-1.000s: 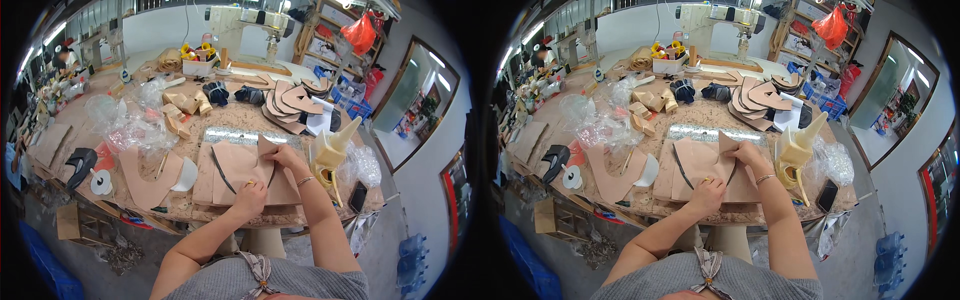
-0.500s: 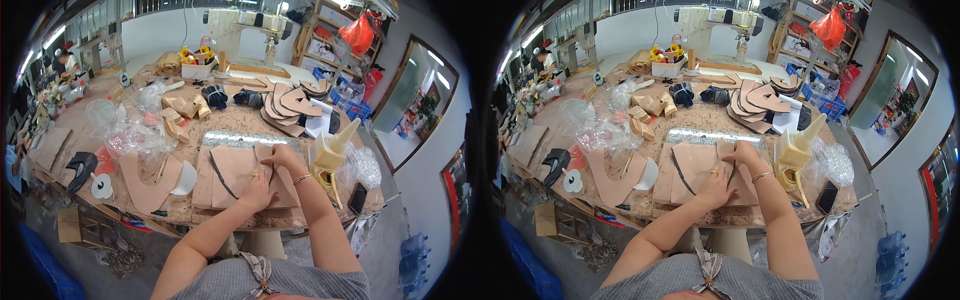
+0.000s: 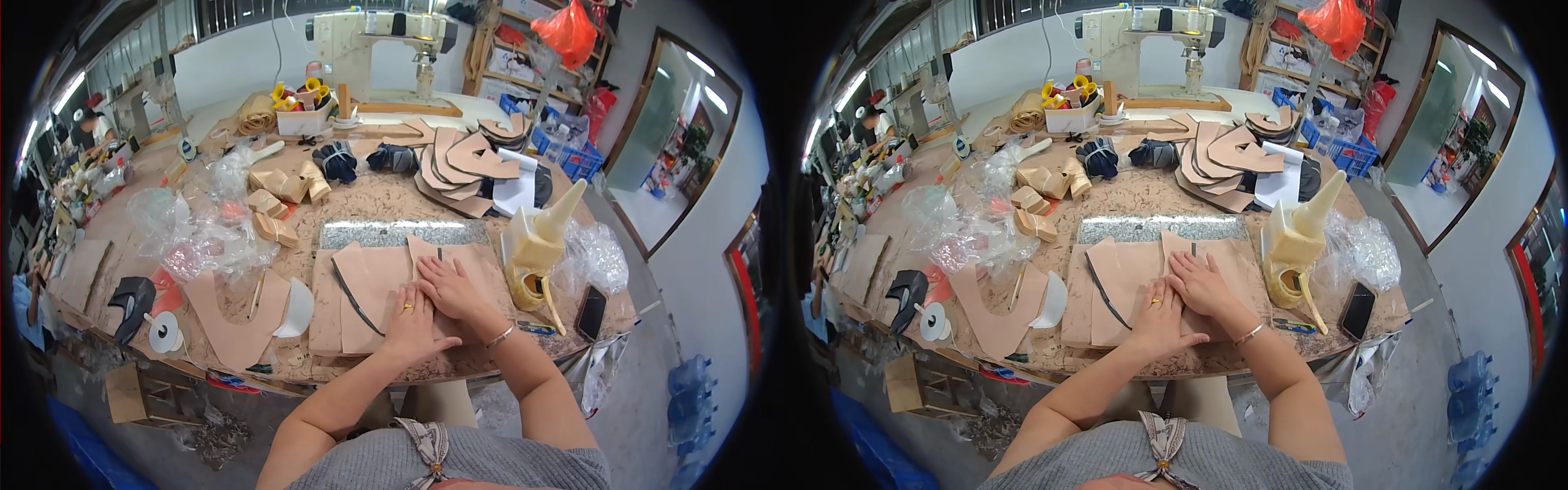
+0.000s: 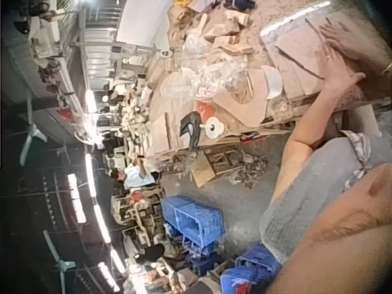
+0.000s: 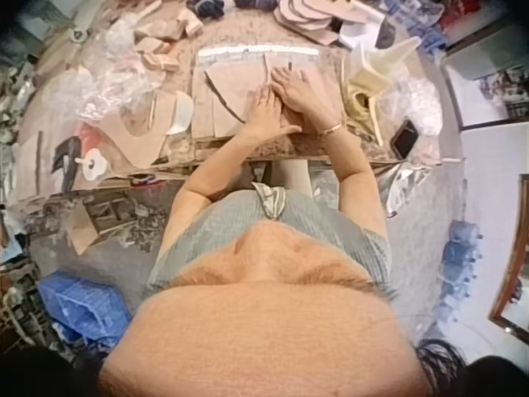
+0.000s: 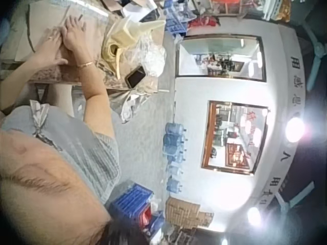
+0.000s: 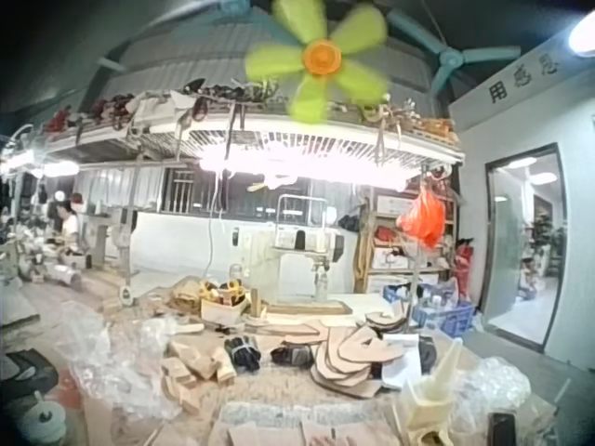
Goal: The person assembles shoe components by applying adhesive to black and white curved pieces and pressing them onto a tan leather base. They handle multiple shoe parts, including blue and tan pieces, and use a small brush to apply glue. The person stacks the assembled parts on the table.
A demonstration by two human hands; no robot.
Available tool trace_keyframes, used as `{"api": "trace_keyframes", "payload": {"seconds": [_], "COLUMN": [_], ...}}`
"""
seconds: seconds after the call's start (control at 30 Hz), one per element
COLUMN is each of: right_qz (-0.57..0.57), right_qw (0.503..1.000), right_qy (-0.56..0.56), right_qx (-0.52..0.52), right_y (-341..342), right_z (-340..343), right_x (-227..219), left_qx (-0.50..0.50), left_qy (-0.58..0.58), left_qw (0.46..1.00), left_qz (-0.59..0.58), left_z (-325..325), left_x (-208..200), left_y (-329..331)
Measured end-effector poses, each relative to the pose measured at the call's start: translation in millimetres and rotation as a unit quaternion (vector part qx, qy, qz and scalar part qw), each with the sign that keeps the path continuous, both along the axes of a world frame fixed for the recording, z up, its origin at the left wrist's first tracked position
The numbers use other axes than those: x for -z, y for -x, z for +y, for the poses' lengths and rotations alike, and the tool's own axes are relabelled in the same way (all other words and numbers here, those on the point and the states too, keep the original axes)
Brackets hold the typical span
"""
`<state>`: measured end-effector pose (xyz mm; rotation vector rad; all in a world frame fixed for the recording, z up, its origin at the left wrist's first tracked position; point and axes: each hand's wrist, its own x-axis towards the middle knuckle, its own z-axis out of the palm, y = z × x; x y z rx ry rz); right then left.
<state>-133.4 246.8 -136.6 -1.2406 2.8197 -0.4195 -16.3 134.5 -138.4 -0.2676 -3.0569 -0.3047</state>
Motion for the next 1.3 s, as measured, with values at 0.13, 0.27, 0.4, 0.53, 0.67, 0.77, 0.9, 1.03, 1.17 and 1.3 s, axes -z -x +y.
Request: {"api": "trace_keyframes", "payload": {"seconds": [0.13, 0.27, 0.4, 0.53, 0.67, 0.77, 0.9, 1.03, 1.17, 1.3], "right_qz": [0.07, 0.052, -0.033, -0.039, 0.178, 0.247, 0.11, 0.127, -0.019, -0.261], "right_qw": [0.997, 0.997, 0.985, 0.988, 0.98, 0.964, 0.965, 0.958, 0.976, 0.948], "right_qy": [-0.041, -0.029, 0.171, 0.148, 0.088, 0.089, 0.238, 0.204, 0.111, 0.118], "right_qx": [0.021, 0.055, 0.018, 0.033, -0.013, -0.03, 0.013, -0.156, -0.185, -0.137], "right_y": [25.0, 57.0, 92.3, 83.4, 63.5, 57.5, 70.2, 63.2, 15.8, 1.8], "right_z": [-13.0, -25.2, -18.1, -25.8, -24.4, -13.0, -15.9, -7.7, 21.2, 40.9], "right_x": [5.3, 5.4, 11.4, -14.0, -20.3, -1.9, 6.3, -6.9, -27.7, -62.0], "left_qx": [0.018, 0.012, 0.019, 0.012, 0.0, -0.001, -0.001, 0.008, -0.008, -0.018], "left_qy": [-0.016, -0.024, -0.053, -0.011, 0.013, 0.002, -0.023, -0.026, -0.004, -0.01], "left_qw": [0.999, 0.998, 0.989, 0.984, 0.978, 0.961, 0.963, 0.964, 0.966, 0.96], "left_qz": [0.045, 0.061, 0.137, 0.179, 0.209, 0.276, 0.269, 0.266, 0.258, 0.28], "left_z": [-1.8, -1.1, -4.4, -4.4, -4.8, -4.7, -4.9, -10.6, -9.4, -8.4], "left_x": [0.5, 1.0, 0.7, -1.6, 8.3, 12.8, 19.5, 13.0, 20.7, 22.9], "left_y": [-11.8, -15.7, -7.6, 6.2, 12.8, 14.2, 19.8, 16.2, 19.6, 17.6]}}
